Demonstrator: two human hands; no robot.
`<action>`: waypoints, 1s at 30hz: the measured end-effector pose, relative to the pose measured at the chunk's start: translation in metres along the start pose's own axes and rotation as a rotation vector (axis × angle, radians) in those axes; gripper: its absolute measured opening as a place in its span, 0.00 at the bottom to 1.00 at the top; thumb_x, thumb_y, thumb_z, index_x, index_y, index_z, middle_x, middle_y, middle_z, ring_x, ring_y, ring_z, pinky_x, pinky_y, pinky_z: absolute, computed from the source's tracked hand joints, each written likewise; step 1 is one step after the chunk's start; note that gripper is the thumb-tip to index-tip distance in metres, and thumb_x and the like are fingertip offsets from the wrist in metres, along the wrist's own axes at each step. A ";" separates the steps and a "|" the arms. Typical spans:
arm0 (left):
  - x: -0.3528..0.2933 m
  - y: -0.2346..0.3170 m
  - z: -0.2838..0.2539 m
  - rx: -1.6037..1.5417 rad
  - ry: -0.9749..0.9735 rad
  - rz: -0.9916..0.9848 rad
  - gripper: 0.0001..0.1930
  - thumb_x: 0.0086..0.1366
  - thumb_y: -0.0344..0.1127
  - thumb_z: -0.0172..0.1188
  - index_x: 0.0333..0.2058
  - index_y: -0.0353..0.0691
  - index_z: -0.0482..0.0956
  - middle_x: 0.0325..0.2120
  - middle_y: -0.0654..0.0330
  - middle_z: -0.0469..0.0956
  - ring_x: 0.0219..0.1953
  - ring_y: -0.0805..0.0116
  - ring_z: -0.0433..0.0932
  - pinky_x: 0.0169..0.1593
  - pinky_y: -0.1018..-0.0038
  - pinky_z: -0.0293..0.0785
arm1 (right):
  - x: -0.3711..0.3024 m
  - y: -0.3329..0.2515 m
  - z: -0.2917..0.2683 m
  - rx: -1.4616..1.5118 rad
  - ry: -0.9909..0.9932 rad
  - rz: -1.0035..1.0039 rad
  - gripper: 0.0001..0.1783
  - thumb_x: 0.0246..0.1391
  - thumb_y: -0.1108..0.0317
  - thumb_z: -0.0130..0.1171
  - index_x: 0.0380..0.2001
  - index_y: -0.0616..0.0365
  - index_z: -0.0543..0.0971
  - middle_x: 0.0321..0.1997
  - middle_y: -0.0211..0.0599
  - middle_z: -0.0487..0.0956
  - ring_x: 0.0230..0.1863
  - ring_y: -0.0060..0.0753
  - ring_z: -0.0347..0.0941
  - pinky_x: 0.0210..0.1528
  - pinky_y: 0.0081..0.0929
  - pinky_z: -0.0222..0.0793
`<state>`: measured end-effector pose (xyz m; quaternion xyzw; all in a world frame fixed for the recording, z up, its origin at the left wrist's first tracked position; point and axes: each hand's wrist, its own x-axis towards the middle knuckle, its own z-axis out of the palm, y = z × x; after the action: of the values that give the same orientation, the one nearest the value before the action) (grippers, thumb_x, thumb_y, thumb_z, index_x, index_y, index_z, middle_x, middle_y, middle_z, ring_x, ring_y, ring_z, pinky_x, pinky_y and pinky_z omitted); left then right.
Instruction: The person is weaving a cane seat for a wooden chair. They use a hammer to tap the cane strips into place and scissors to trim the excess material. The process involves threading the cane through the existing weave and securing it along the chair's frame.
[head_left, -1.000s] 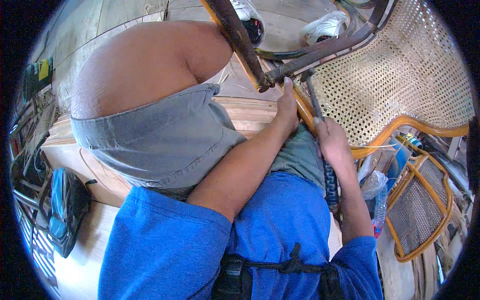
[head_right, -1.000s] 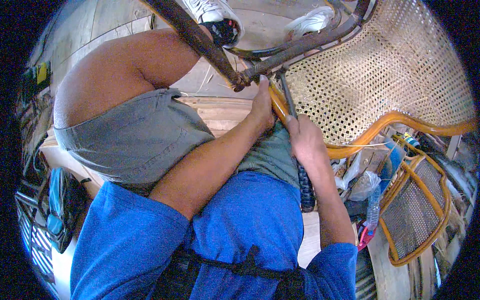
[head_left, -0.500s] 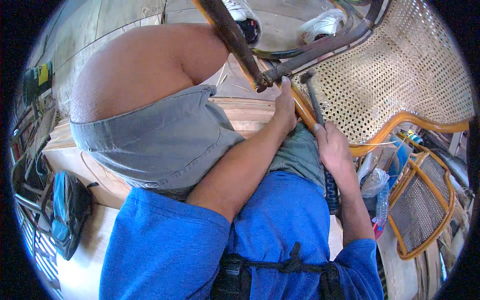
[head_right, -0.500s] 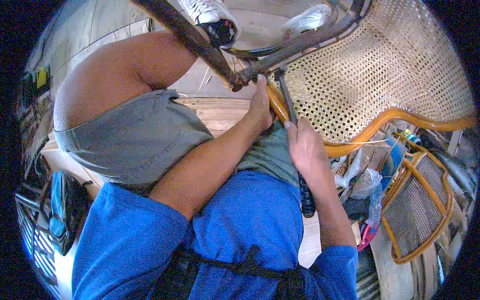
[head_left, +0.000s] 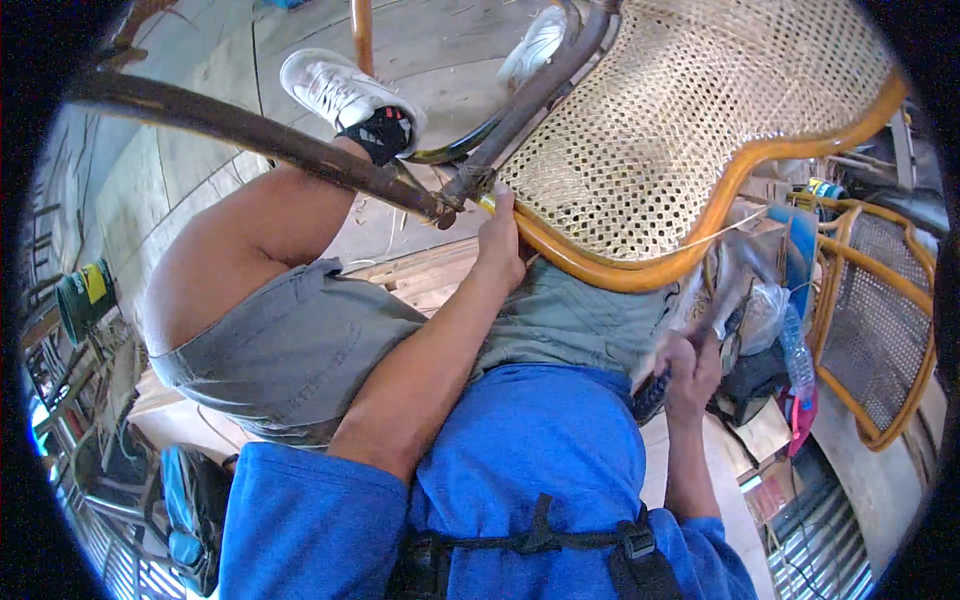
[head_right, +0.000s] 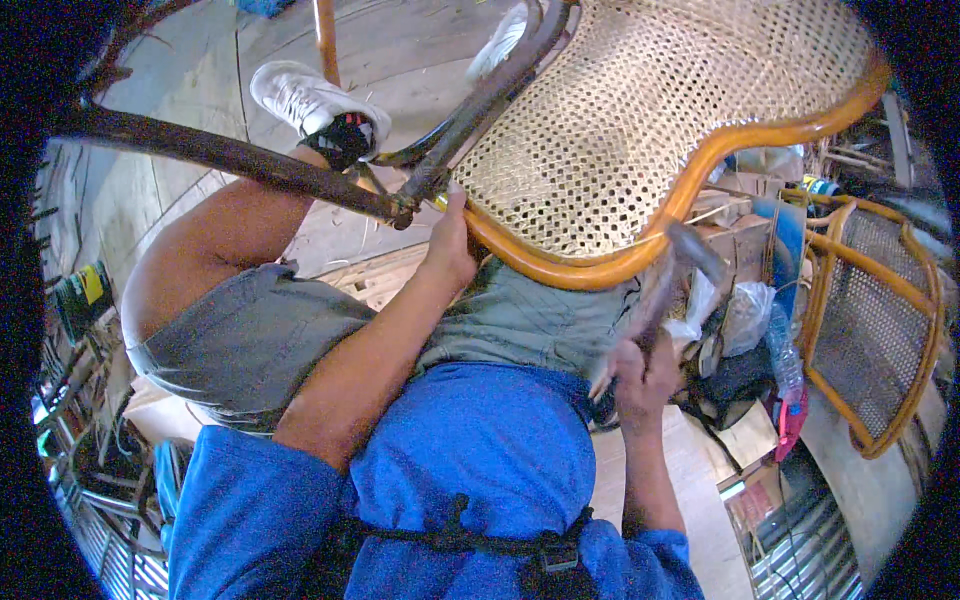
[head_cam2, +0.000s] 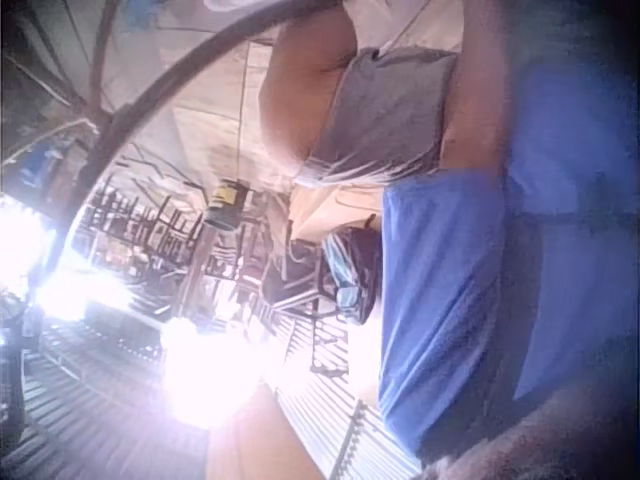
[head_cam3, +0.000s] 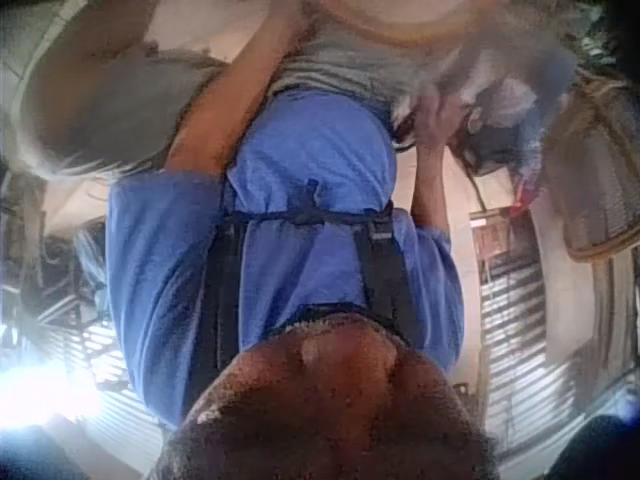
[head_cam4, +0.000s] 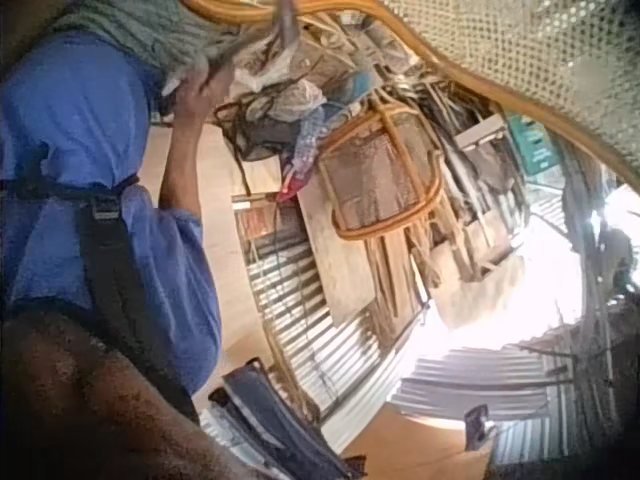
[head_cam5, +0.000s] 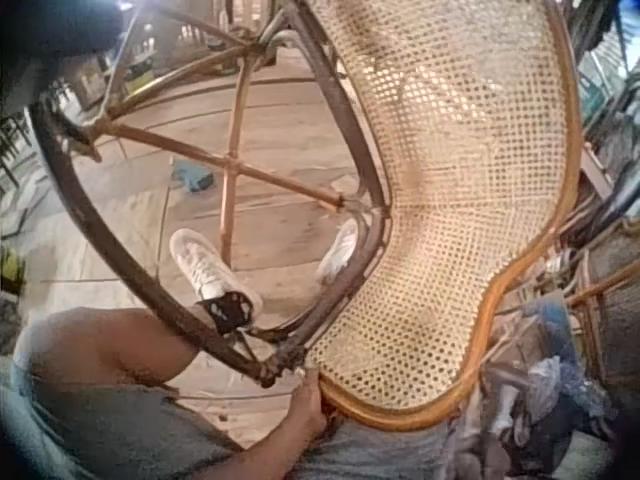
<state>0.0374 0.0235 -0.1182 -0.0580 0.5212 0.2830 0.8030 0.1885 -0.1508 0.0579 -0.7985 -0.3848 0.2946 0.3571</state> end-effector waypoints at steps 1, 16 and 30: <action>0.002 -0.003 0.000 -0.018 -0.004 0.030 0.29 0.61 0.57 0.50 0.49 0.37 0.64 0.44 0.57 0.70 0.45 0.60 0.71 0.52 0.65 0.67 | -0.015 0.013 -0.004 0.128 0.097 0.024 0.13 0.59 0.60 0.47 0.35 0.61 0.67 0.20 0.30 0.65 0.16 0.19 0.63 0.19 0.17 0.60; -0.032 -0.010 0.009 -0.029 -0.143 -0.027 0.21 0.60 0.46 0.56 0.48 0.42 0.67 0.46 0.60 0.73 0.49 0.64 0.71 0.53 0.66 0.70 | -0.123 0.140 0.024 -0.396 0.128 0.381 0.18 0.53 0.63 0.54 0.42 0.64 0.70 0.35 0.49 0.73 0.39 0.45 0.71 0.42 0.33 0.66; -0.034 0.004 0.008 0.335 -0.125 -0.122 0.29 0.61 0.57 0.50 0.51 0.40 0.65 0.46 0.60 0.73 0.46 0.65 0.73 0.47 0.70 0.70 | 0.025 0.183 -0.057 -0.592 0.342 0.197 0.11 0.52 0.70 0.50 0.39 0.59 0.74 0.39 0.47 0.74 0.43 0.49 0.70 0.46 0.38 0.64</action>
<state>0.0316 0.0160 -0.0843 0.0624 0.5056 0.1460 0.8480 0.3182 -0.2317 -0.0600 -0.9385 -0.3093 0.0656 0.1392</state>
